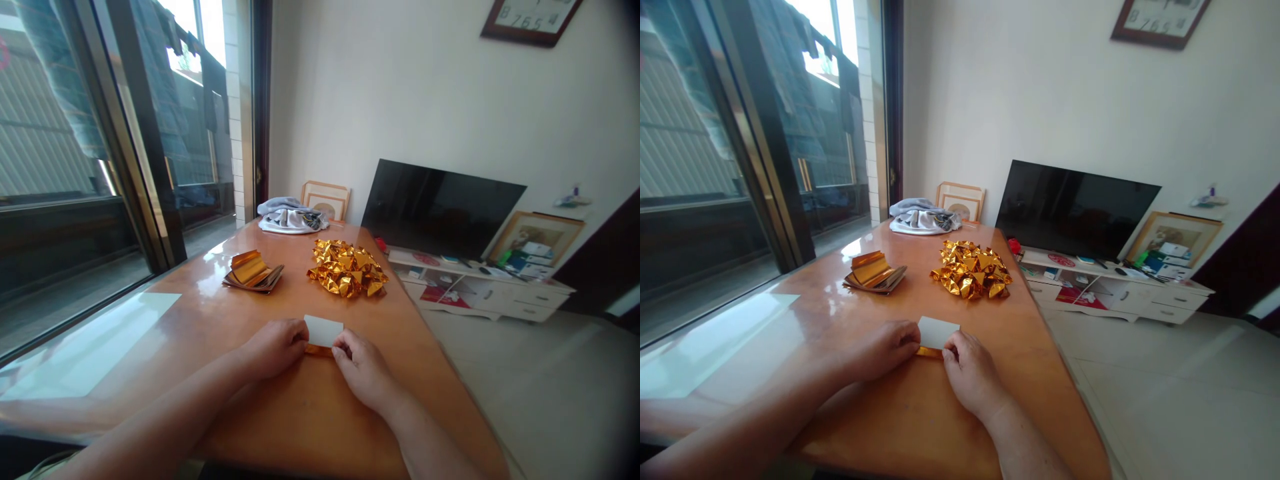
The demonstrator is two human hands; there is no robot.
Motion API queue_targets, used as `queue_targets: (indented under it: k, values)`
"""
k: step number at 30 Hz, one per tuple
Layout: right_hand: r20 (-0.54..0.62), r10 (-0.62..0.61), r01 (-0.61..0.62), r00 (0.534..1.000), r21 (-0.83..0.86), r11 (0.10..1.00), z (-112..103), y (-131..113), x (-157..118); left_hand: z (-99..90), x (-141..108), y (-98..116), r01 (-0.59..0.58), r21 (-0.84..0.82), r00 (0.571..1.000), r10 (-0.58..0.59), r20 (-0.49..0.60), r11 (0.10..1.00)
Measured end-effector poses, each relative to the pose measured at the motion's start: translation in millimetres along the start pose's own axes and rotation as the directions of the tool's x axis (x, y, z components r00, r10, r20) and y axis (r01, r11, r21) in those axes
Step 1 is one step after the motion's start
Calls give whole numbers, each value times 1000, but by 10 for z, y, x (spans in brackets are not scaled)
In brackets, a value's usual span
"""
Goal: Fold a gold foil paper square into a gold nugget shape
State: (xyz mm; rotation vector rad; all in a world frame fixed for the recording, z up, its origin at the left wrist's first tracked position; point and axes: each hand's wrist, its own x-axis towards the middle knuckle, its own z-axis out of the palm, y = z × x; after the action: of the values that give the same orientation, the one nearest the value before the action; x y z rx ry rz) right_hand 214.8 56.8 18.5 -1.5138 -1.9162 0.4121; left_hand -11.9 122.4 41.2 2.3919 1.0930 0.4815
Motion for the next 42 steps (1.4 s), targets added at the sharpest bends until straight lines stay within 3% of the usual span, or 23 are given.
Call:
queue_targets:
  k: [12,42]
  values:
    - [17,37,-38,999,15,999,25,57,25,-23,111,-165,12,-42,996,-8,91,999]
    - [59,67,-68,996,15,998,31,105,71,-37,153,-170,72,-56,988,-63,138,996]
